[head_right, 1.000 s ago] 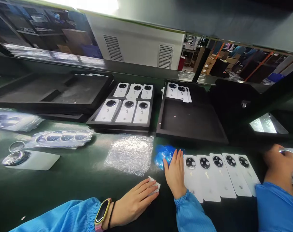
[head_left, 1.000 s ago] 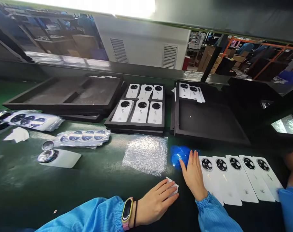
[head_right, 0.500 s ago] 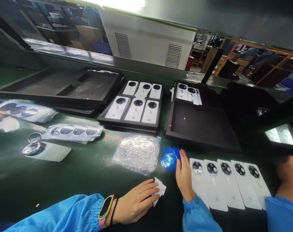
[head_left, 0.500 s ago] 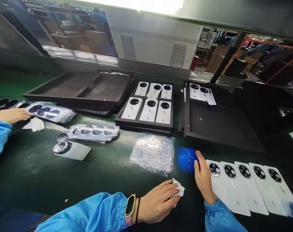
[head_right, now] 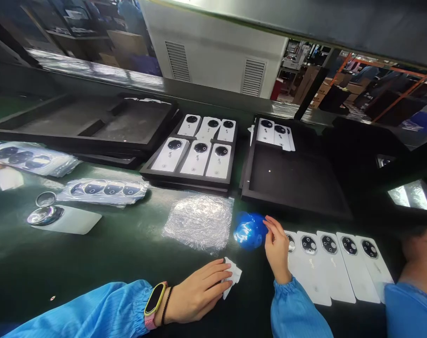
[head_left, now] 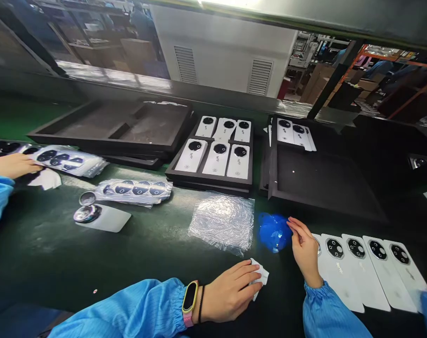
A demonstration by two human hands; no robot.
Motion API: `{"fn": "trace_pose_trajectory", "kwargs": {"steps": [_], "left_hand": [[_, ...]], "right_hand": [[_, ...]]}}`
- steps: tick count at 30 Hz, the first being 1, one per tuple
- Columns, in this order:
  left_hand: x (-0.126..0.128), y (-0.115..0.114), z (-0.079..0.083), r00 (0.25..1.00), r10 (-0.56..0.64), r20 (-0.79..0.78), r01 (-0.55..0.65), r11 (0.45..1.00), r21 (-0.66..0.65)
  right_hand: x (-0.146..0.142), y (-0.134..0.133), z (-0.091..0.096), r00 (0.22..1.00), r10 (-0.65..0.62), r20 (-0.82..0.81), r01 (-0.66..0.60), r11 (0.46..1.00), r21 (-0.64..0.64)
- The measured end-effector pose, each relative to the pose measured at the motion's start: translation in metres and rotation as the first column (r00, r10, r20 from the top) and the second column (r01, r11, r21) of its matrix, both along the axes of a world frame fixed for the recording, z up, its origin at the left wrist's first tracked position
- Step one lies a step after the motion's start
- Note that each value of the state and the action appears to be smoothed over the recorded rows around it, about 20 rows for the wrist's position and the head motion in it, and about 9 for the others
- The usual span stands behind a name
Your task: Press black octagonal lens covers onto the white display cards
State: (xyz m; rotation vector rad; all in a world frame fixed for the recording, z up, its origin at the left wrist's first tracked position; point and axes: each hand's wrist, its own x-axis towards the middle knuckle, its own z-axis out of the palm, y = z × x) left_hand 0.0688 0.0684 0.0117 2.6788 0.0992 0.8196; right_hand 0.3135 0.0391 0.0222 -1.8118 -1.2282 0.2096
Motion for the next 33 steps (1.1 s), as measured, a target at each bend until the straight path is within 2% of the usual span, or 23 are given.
{"fn": "trace_pose_trajectory", "kwargs": {"steps": [3, 8, 13, 17, 22, 28, 33], "left_hand": [[0.000, 0.001, 0.000, 0.999, -0.006, -0.032, 0.005, 1.000, -0.005], [0.002, 0.000, 0.002, 1.000, 0.003, -0.003, -0.003, 1.000, -0.014], [0.017, 0.009, 0.010, 0.999, 0.012, -0.046, -0.011, 1.000, 0.012], [0.048, 0.023, 0.019, 0.994, 0.040, -0.098, -0.036, 0.998, 0.045], [0.101, 0.028, 0.024, 0.984, 0.022, -0.176, 0.009, 0.985, 0.172], [0.160, 0.032, 0.025, 0.969, -0.095, -0.228, 0.170, 0.925, 0.339], [0.181, 0.037, 0.021, 0.939, -0.207, -0.274, 0.313, 0.844, 0.435]], "right_hand": [[-0.001, -0.002, 0.003, 0.999, 0.000, -0.043, 0.000, 1.000, 0.004], [0.013, -0.006, 0.009, 0.986, -0.069, -0.151, 0.081, 0.994, 0.076], [0.029, -0.005, 0.007, 0.951, -0.040, -0.306, 0.081, 0.989, 0.122], [0.037, -0.010, 0.013, 0.939, -0.103, -0.329, 0.146, 0.983, 0.109], [0.040, -0.042, 0.021, 0.944, -0.262, -0.201, 0.273, 0.962, 0.030], [0.035, -0.080, 0.000, 0.914, -0.404, -0.048, 0.406, 0.913, 0.049], [0.035, -0.089, -0.014, 0.908, -0.417, 0.024, 0.414, 0.906, 0.093]]}}
